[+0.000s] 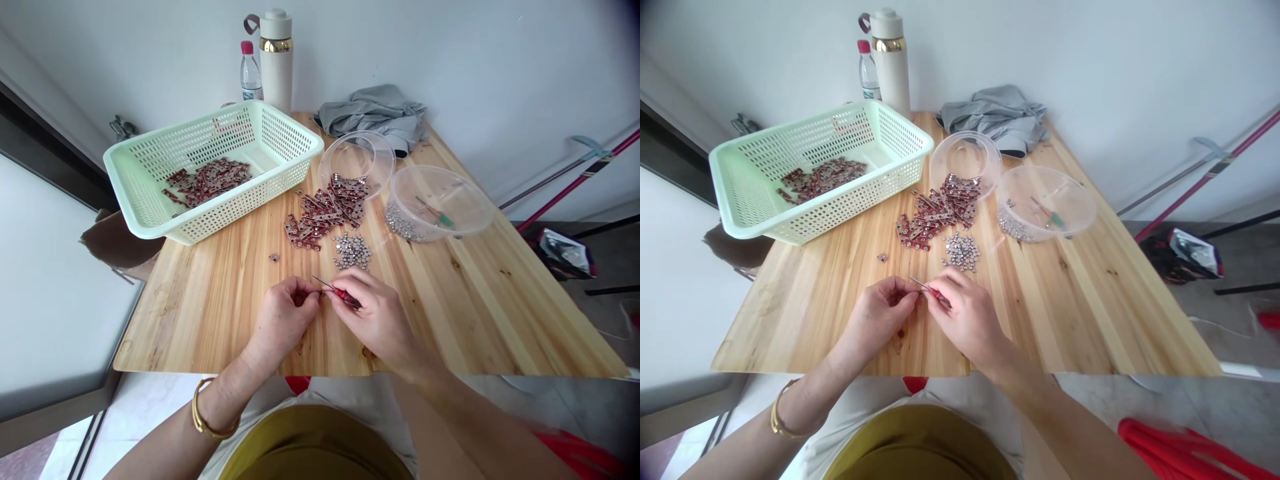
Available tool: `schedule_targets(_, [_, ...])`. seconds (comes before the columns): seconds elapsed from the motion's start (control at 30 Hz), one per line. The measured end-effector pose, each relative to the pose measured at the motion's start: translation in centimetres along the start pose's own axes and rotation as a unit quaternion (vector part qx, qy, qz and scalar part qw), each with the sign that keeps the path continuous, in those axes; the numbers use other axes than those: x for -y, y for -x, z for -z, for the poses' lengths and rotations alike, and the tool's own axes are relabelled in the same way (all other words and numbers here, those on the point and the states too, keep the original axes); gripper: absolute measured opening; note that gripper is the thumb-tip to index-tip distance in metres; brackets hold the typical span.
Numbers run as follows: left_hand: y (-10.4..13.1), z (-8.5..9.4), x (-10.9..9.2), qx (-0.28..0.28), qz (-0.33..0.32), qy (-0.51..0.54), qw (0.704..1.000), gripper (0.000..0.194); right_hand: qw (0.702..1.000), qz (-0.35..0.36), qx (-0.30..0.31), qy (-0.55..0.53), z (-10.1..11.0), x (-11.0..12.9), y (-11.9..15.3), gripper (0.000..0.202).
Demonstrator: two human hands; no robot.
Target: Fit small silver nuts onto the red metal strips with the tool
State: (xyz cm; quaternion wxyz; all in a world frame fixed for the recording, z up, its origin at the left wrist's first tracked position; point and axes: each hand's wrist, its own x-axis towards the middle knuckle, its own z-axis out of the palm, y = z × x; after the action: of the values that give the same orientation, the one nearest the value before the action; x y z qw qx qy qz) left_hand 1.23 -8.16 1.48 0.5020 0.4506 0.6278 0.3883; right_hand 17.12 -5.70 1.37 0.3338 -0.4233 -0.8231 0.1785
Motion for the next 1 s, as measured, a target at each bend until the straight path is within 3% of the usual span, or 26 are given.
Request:
schedule_targets(0.2, [0.0,-0.3,-0.2,0.004,0.035,0.077,0.996,0.01,0.985,0.127,-0.029,0.109,0.0,0.1,1.0,0.024])
schedule_targets(0.33, [0.1,-0.7,-0.1,0.021,0.045,0.101,0.994,0.014,0.989,0.123,-0.03,0.08,0.1,0.0,1.6,0.027])
schedule_targets(0.5, [-0.3,-0.5,-0.1,-0.011,-0.028,-0.05,0.998,0.006,0.997,0.014,-0.001,-0.074,0.6,-0.9,1.7,0.03])
schedule_targets(0.57, [-0.6,-0.3,-0.1,-0.032,-0.069,-0.132,0.988,0.006,0.996,-0.028,-0.006,-0.087,0.7,-1.3,2.0,0.031])
schedule_targets(0.77, [-1.1,-0.5,0.7,-0.089,-0.217,-0.315,0.919,0.014,0.999,-0.021,-0.003,0.04,0.1,-1.0,3.5,0.041])
schedule_targets(1.0, [-1.2,-0.4,1.1,-0.108,-0.189,-0.397,0.892,0.012,0.983,-0.027,0.016,0.18,-1.3,0.2,4.3,0.041])
